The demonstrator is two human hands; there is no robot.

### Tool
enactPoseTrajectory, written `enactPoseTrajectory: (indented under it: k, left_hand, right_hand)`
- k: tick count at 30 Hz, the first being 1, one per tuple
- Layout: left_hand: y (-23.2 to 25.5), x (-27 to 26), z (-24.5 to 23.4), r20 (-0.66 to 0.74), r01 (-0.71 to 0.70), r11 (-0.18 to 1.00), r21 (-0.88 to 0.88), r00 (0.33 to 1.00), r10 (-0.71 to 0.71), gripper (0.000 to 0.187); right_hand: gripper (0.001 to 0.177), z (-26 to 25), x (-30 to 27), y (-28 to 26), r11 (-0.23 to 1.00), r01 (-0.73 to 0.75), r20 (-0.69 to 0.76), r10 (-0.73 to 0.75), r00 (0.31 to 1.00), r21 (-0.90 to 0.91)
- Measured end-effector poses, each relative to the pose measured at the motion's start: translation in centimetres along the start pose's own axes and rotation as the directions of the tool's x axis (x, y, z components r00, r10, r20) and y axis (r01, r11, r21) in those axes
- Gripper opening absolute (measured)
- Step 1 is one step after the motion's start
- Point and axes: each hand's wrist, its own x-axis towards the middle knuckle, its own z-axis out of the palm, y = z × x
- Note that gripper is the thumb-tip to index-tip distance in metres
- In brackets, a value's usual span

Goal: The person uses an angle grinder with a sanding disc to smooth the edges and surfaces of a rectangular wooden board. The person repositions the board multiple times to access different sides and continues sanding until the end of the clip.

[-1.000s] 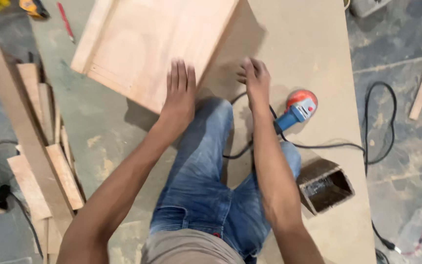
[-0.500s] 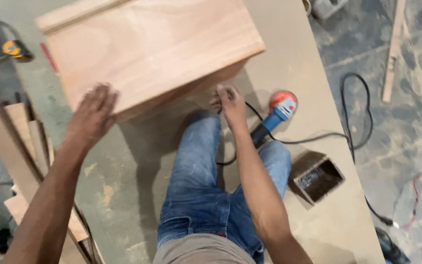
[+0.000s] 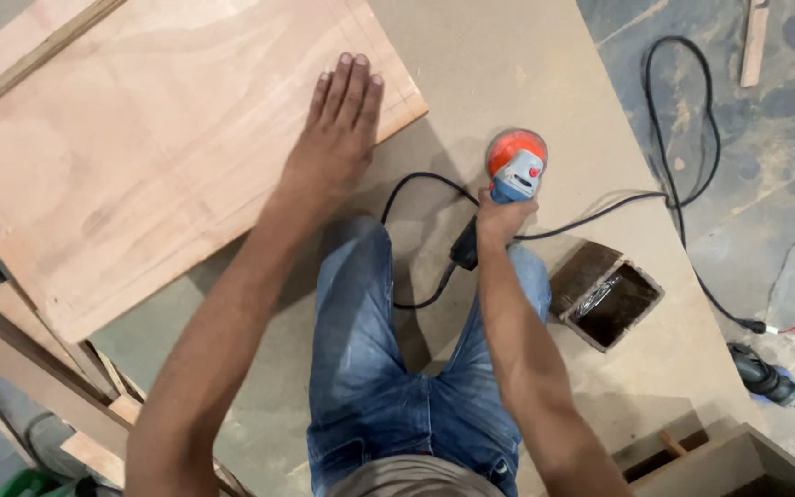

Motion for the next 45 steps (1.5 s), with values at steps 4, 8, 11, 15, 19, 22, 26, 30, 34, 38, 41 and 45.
enactPoseTrajectory:
  k: [4,8,11,15,19,22,26,30,34,38,41,45]
  left_hand:
    - [0.0,3.9,1.7,-0.030,0.072,0.997,0.014,0.997,-0.072,0.068]
    - [-0.1,9.6,2.0,-0.041,0.205,0.976,-0.079,0.977,-0.209,0.069]
    - [0.0,13.4,1.4,0.008,0.284,0.943,-0.175,0.958,-0.287,0.077]
    - [-0.4,17.8,1.1,-0.034,0.369,0.930,-0.008,0.929,-0.369,0.074]
    - [-2.0,20.6,-0.2,-0.040,0.312,0.910,-0.272,0.941,-0.335,0.074]
    - [-2.8,18.7,-1.7,-0.015,0.326,0.879,-0.348,0.936,-0.353,0.064]
    - [-2.7,17.6,-2.3,0.016,0.410,0.851,-0.327,0.903,-0.429,0.055]
    - [-2.9,18.0,-2.4,0.047,0.438,0.855,-0.279,0.895,-0.443,0.055]
    - [-3.1,18.0,-2.6,0.048,0.439,0.851,-0.288,0.894,-0.445,0.054]
    - [-3.3,18.1,-2.7,0.046,0.443,0.848,-0.292,0.892,-0.450,0.053]
    - [-3.3,18.0,-2.7,0.065,0.445,0.852,-0.277,0.893,-0.446,0.054]
    - [-3.1,18.0,-2.8,0.061,0.457,0.846,-0.273,0.886,-0.459,0.053]
  right_hand:
    - [0.099,1.2,-1.7,0.9,0.998,0.036,-0.121,-0.030,0.992,0.053]
    - [0.066,-2.4,-1.9,-3.3,0.798,0.049,0.041,-0.091,0.995,0.601]
    - [0.060,-8.5,-2.0,-10.0,0.647,-0.165,0.332,-0.145,0.932,0.745]
    - [0.057,-14.9,-1.2,-20.5,0.615,-0.302,0.538,-0.239,0.809,0.728]
    - [0.067,-17.8,0.6,-27.9,0.600,-0.282,0.561,-0.347,0.751,0.749]
    - [0.073,-18.2,1.9,-30.2,0.635,-0.291,0.608,-0.362,0.707,0.716]
    - [0.072,-17.6,4.9,-31.1,0.585,-0.596,0.813,-0.211,0.542,0.549]
    - [0.055,-17.3,5.7,-31.9,0.682,-0.555,0.848,-0.191,0.494,0.476]
    - [0.045,-17.5,5.4,-33.0,0.748,-0.492,0.864,-0.217,0.455,0.447]
    - [0.042,-17.7,5.2,-34.3,0.801,-0.446,0.890,-0.222,0.398,0.400]
    - [0.040,-17.4,4.8,-34.5,0.812,-0.440,0.880,-0.177,0.440,0.383]
    - [0.041,-17.3,4.5,-35.0,0.813,-0.437,0.883,-0.185,0.432,0.384]
